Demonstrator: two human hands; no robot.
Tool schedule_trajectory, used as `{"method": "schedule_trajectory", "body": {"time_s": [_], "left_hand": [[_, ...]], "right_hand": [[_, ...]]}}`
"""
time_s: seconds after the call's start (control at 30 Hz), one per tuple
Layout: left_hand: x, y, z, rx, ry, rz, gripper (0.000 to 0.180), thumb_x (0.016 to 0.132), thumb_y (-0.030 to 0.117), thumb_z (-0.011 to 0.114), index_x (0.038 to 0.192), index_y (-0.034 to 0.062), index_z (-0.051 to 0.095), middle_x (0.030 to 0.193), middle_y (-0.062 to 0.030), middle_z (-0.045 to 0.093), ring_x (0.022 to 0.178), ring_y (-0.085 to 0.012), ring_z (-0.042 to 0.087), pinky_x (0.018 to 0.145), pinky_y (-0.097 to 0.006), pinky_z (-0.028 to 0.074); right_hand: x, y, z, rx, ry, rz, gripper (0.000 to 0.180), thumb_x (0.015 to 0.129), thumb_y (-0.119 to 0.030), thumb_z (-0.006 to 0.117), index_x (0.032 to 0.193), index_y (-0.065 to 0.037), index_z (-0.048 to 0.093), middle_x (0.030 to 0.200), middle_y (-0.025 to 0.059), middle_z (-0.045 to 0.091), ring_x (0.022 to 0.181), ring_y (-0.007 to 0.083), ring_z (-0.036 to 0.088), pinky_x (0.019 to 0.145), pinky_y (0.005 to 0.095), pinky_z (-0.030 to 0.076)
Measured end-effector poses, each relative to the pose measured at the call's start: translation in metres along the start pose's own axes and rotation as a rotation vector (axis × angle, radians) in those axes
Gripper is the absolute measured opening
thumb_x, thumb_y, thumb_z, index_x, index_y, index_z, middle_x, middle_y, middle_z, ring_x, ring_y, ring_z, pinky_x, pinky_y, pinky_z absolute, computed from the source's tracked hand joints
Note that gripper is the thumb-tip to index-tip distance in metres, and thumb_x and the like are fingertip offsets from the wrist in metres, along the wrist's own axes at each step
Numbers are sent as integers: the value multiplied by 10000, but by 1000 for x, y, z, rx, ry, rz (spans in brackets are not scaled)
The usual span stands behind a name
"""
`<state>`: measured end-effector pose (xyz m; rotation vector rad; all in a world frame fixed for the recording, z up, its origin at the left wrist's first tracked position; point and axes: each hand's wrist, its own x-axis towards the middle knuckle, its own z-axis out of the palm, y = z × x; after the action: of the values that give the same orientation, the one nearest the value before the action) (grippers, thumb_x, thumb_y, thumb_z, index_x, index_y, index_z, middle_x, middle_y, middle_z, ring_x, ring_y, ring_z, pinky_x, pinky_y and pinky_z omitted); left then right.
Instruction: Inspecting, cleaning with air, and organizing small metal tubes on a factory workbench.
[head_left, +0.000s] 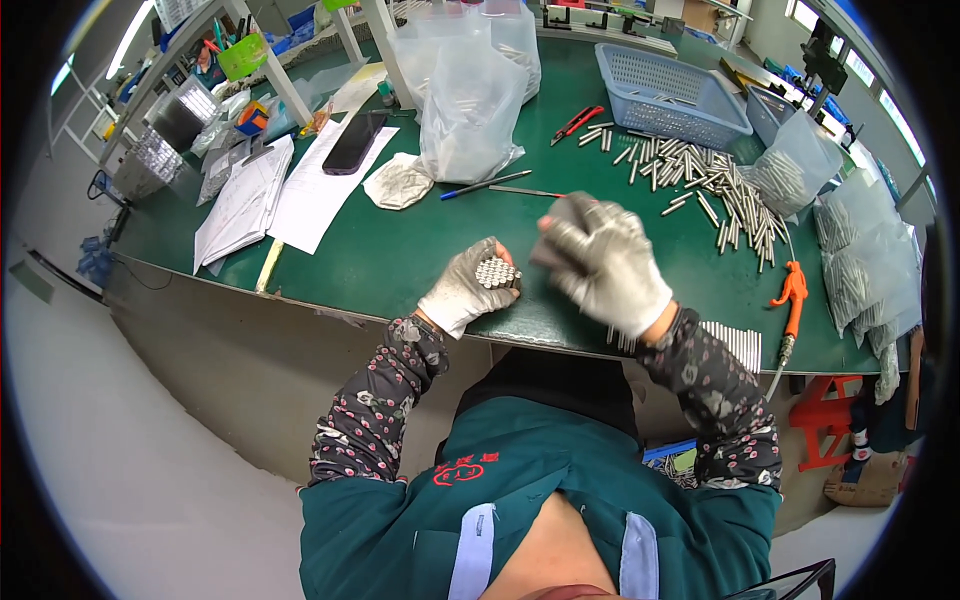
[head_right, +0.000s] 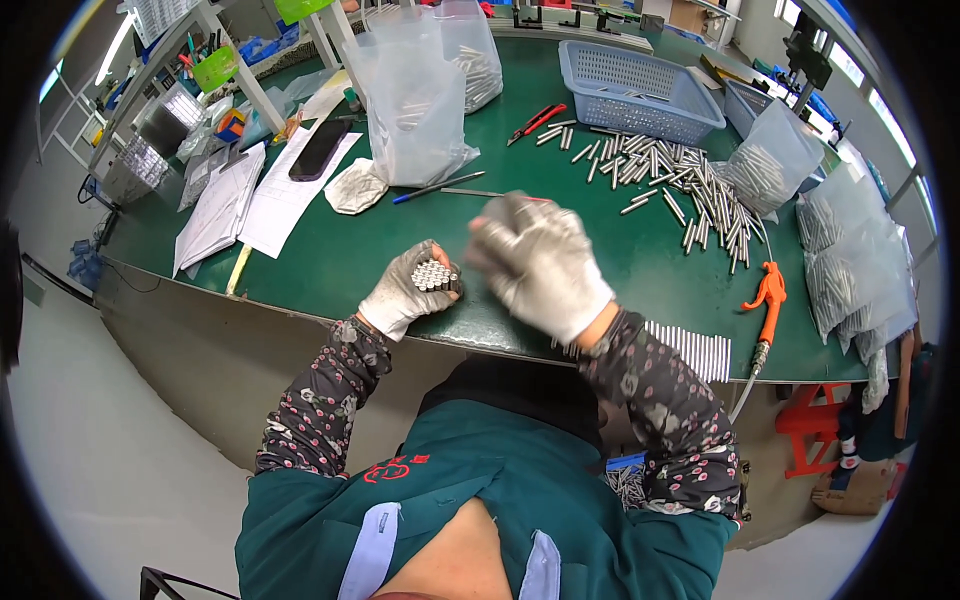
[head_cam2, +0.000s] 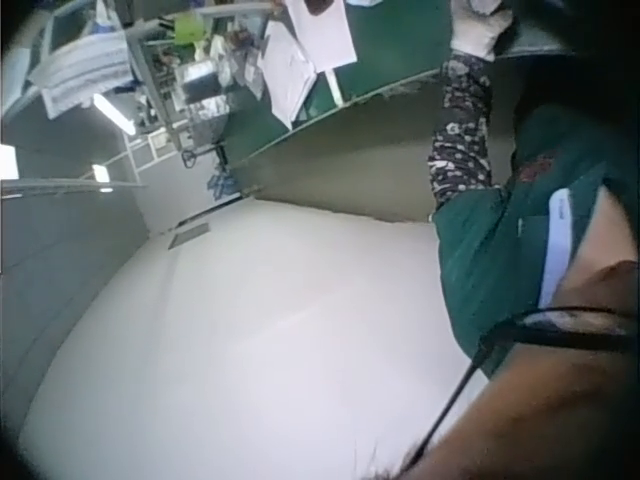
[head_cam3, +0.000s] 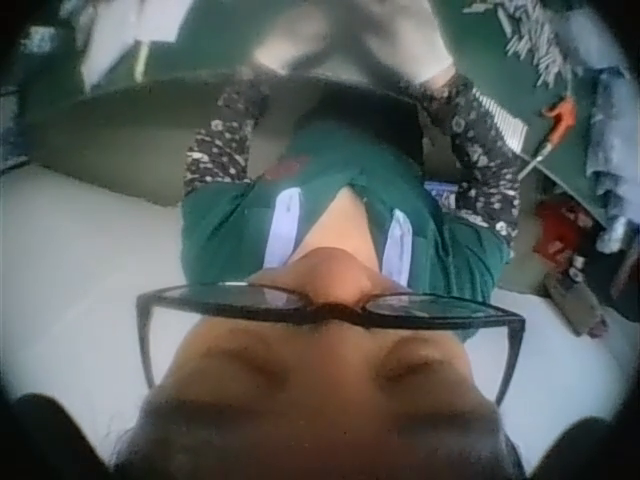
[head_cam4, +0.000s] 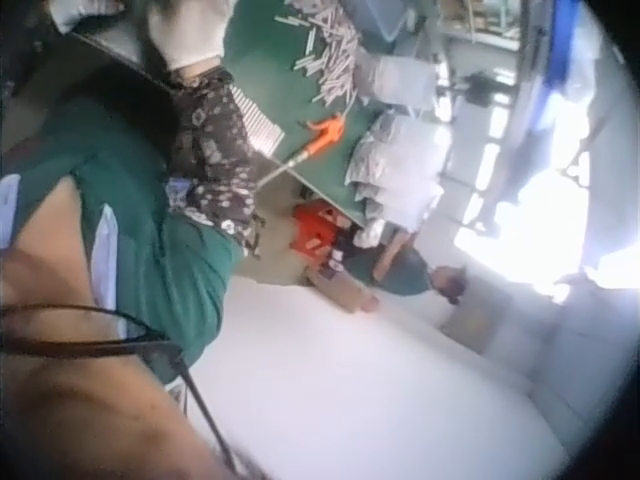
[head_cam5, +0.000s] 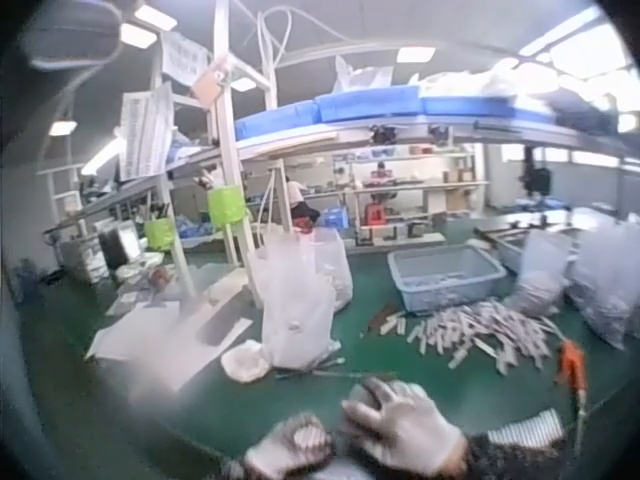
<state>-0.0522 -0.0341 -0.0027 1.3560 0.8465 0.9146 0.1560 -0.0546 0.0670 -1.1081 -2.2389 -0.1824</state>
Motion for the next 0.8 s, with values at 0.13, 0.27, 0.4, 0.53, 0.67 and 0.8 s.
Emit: {"method": "schedule_trajectory", "body": {"time_s": [0.13,0.27,0.4,0.53,0.67,0.8], "left_hand": [[-3,5,0,1,2,24,350,627,-41,707,881,79,500,789,27,524,759,-59,507,688,-210,439],[-1,-2,-2,18,0,-18,375,618,-68,701,901,71,499,826,18,533,766,-66,510,701,-207,445],[-1,6,6,7,79,67,387,618,-73,699,924,62,504,844,14,544,784,-77,528,720,-208,453],[3,-9,-6,-4,-45,-43,437,631,-30,738,985,50,496,926,1,545,853,-77,531,772,-223,459],[-2,7,3,-97,-12,21,413,628,-72,695,960,69,494,894,5,550,835,-70,521,759,-226,458],[-3,2,-1,19,-27,2,400,634,-83,708,930,83,497,864,27,539,828,-65,508,757,-210,432]], "right_hand": [[-4,-4,10,96,-101,-156,418,720,-275,667,1100,-121,588,1140,231,508,986,361,529,839,430,410],[7,-4,-3,74,-52,-4,471,676,-219,703,1122,-121,587,1142,257,508,998,372,522,878,423,394],[4,-2,6,181,-129,-177,453,669,-192,688,1103,-127,576,1140,209,498,973,349,525,839,435,406],[3,5,2,-15,45,-59,373,720,-163,637,1086,-110,587,1157,219,494,1009,352,518,875,425,398],[4,0,5,186,-126,-257,437,682,-207,698,1103,-167,584,1137,221,516,1019,374,520,872,433,413],[2,11,-3,-72,-50,-173,444,681,-195,691,1110,-172,580,1169,218,504,1047,369,514,903,454,395]]}}
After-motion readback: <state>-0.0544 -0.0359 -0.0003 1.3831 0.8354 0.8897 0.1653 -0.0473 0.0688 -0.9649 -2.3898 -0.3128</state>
